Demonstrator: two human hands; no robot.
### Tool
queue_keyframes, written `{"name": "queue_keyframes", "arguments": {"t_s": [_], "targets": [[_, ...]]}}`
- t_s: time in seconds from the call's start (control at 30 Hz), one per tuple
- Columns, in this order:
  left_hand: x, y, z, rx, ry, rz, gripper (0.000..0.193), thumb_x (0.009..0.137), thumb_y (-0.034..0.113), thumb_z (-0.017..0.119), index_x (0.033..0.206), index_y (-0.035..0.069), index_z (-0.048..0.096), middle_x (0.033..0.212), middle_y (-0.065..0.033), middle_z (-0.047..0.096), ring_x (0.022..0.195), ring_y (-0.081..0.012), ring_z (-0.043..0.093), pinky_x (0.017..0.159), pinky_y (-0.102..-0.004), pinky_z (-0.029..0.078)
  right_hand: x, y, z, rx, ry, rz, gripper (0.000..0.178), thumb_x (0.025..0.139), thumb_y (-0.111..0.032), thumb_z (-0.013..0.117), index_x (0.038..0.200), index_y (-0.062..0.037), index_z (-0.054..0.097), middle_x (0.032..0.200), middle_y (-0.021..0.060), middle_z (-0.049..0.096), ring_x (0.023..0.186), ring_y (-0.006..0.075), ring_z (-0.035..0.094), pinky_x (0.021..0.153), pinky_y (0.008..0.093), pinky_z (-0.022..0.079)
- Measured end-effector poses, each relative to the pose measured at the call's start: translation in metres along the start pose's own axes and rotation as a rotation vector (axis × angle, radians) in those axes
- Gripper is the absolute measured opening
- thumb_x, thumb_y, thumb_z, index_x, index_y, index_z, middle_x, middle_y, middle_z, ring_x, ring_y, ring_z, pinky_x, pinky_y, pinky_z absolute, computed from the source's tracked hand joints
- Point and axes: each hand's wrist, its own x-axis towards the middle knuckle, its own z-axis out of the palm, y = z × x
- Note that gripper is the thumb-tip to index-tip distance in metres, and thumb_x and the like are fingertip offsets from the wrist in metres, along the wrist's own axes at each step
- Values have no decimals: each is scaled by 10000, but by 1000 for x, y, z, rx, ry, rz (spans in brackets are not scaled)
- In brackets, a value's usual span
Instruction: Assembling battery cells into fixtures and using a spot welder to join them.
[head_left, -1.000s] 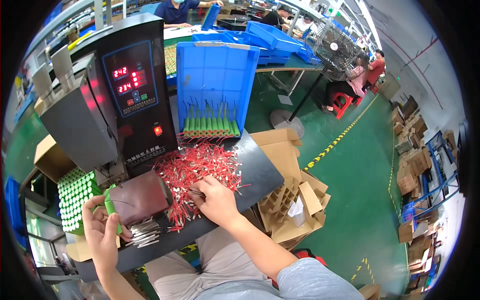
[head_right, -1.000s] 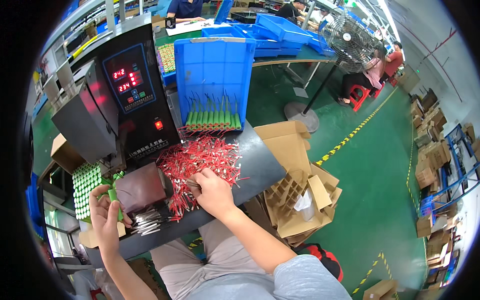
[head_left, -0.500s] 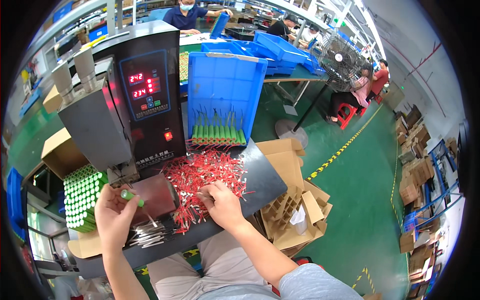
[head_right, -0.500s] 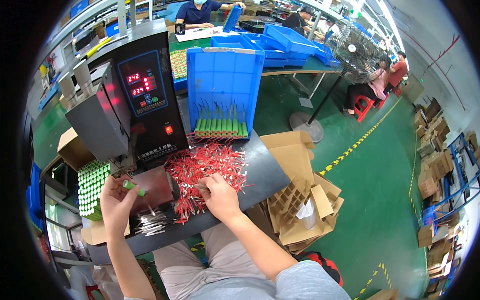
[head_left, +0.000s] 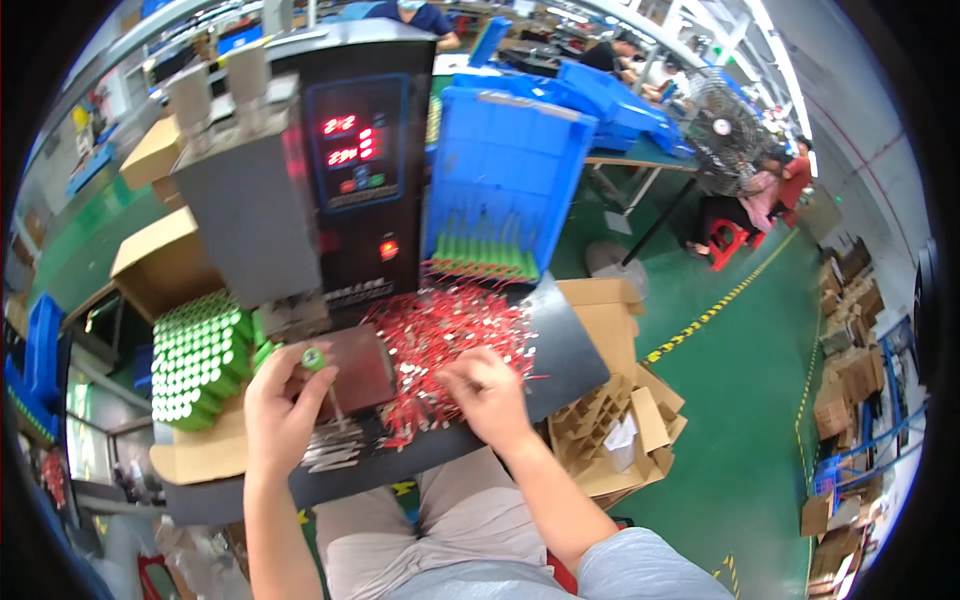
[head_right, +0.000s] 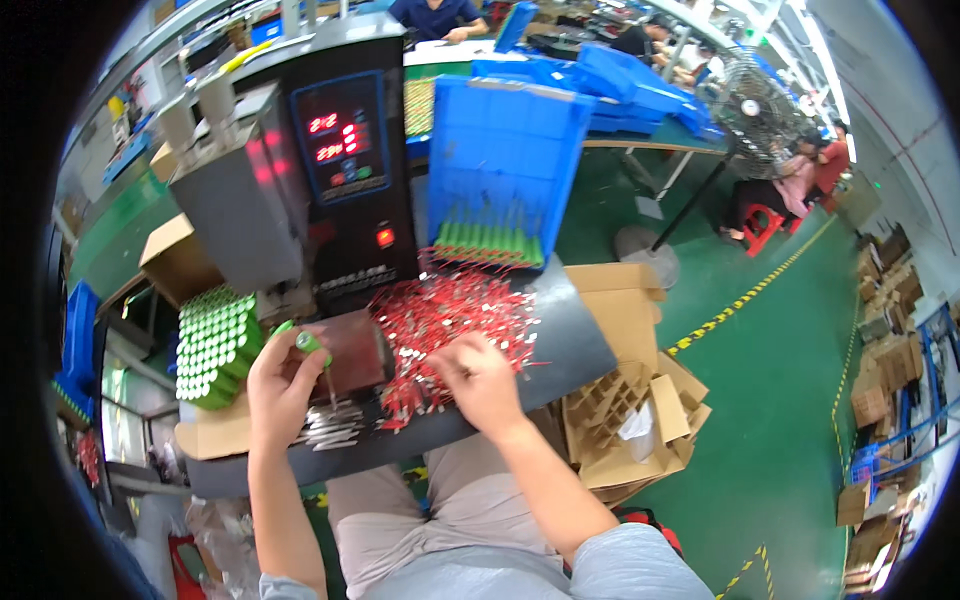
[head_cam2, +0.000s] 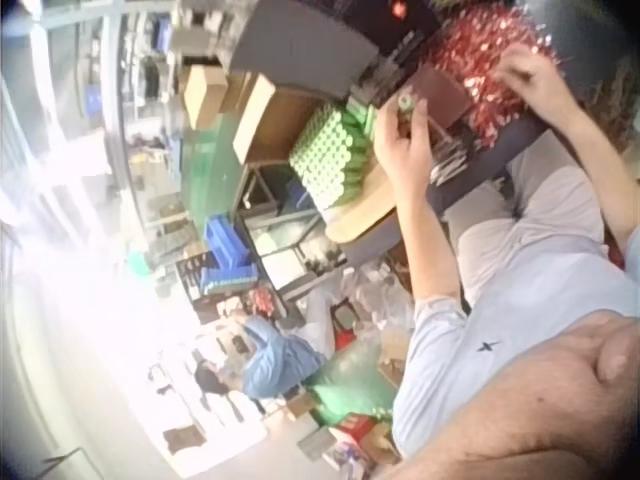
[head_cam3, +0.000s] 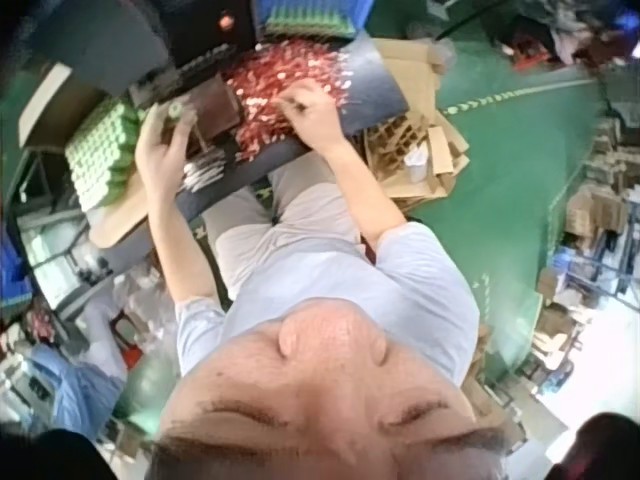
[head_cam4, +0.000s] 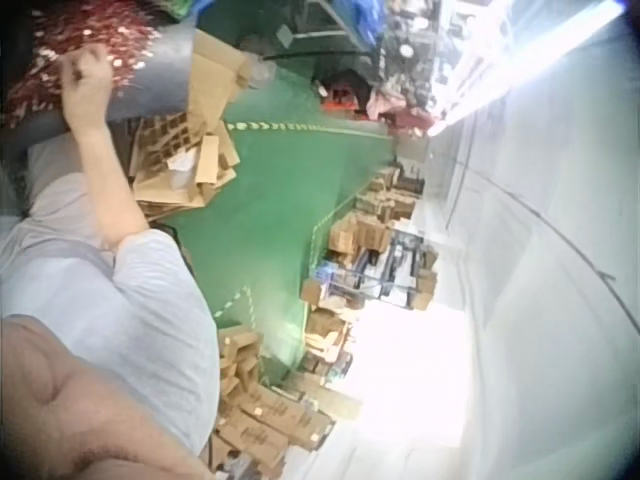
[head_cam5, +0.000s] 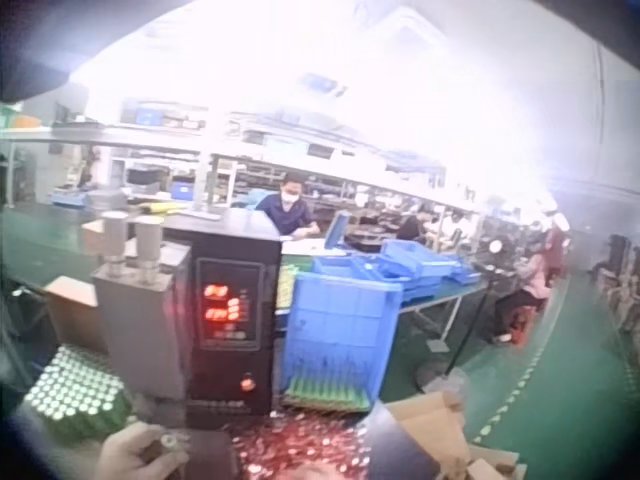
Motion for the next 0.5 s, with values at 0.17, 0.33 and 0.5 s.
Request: {"name": "queue_keyframes", "arguments": {"t_s": [0.17, 0.33, 0.5], "targets": [[4, 19, 8, 95, -27, 12, 237, 965, -6, 725, 1202, -14, 714, 973, 5, 667, 778, -58, 598, 696, -225, 501, 7, -12, -5, 402, 81, 342, 106, 1019, -100, 724, 1019, 4, 748, 841, 11, 697, 776, 105, 666, 726, 259, 542], [2, 15, 2, 68, -50, -32, 264, 974, 5, 724, 1234, -26, 697, 1045, -24, 701, 873, -72, 657, 781, -226, 552, 27, -37, 6, 502, -7, 285, 242, 1030, -196, 734, 1186, -32, 650, 749, -29, 622, 626, 33, 535, 560, 210, 395], [3, 6, 6, 83, 37, 48, 314, 907, 115, 827, 1186, 6, 731, 856, -37, 629, 702, -99, 589, 665, -254, 518, 47, -72, 18, 532, -128, 362, 162, 1027, -190, 732, 959, -61, 661, 746, -29, 642, 536, -3, 426, 470, 198, 294]]}}
